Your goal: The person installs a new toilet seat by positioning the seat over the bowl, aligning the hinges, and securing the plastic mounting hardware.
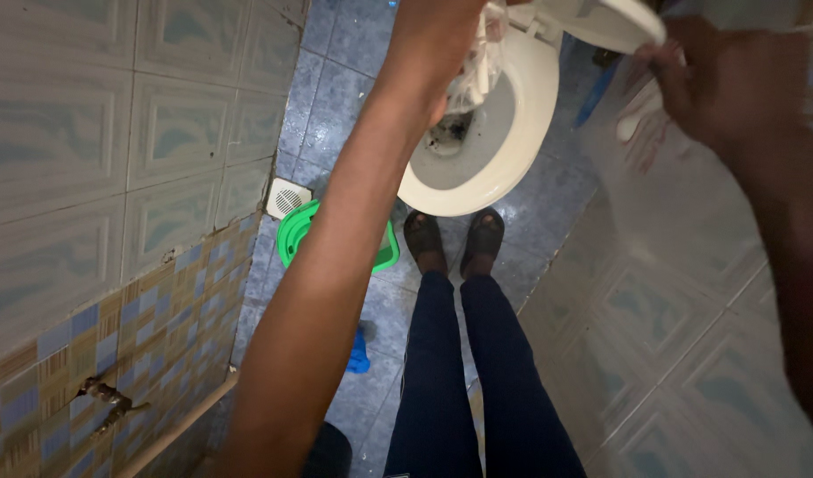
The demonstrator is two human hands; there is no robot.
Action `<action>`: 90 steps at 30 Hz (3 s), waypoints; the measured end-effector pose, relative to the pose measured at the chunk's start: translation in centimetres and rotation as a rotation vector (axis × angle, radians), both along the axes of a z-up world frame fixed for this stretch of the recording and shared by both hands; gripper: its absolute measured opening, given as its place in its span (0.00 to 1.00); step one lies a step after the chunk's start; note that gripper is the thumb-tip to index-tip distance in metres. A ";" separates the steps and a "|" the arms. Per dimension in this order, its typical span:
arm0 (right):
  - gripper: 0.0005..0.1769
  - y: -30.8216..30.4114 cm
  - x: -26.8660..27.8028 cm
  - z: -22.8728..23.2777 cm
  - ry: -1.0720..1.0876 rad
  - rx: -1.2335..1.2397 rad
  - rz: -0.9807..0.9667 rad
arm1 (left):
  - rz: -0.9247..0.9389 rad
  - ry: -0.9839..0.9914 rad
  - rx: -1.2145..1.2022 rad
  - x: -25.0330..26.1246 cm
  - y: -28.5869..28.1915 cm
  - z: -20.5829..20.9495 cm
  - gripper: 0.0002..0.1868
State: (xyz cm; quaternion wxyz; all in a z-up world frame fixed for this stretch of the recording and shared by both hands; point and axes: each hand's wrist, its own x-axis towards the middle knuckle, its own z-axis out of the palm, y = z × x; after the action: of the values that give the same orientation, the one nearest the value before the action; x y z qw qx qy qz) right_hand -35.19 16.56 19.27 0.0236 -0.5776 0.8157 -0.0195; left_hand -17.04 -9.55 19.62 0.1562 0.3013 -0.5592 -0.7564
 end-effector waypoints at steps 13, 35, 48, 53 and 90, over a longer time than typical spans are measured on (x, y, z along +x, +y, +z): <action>0.14 -1.2 -1.7 0.7 0.175 -0.164 0.104 | 0.092 -1.010 -0.584 18.9 3.9 -24.1 0.37; 0.13 0.1 -1.4 0.1 0.079 -0.214 0.162 | 0.142 -1.249 -0.465 17.1 7.5 -19.6 0.31; 0.13 -0.6 2.1 2.5 -0.045 -0.192 0.099 | 0.193 -1.213 -0.478 17.8 8.9 -19.8 0.30; 0.15 -0.7 2.4 2.6 -0.041 -0.150 0.102 | 0.210 -1.217 -0.462 17.7 8.9 -19.8 0.29; 0.27 2.6 6.3 -2.4 -0.211 -0.119 -0.013 | 0.262 -1.133 -0.389 18.4 9.0 -19.5 0.38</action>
State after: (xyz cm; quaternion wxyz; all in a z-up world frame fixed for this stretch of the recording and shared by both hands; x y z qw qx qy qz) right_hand -28.93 19.20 16.91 0.0749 -0.5676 0.8097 -0.1286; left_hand 1.31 -0.59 0.11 -0.0216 0.6887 -0.6414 -0.3374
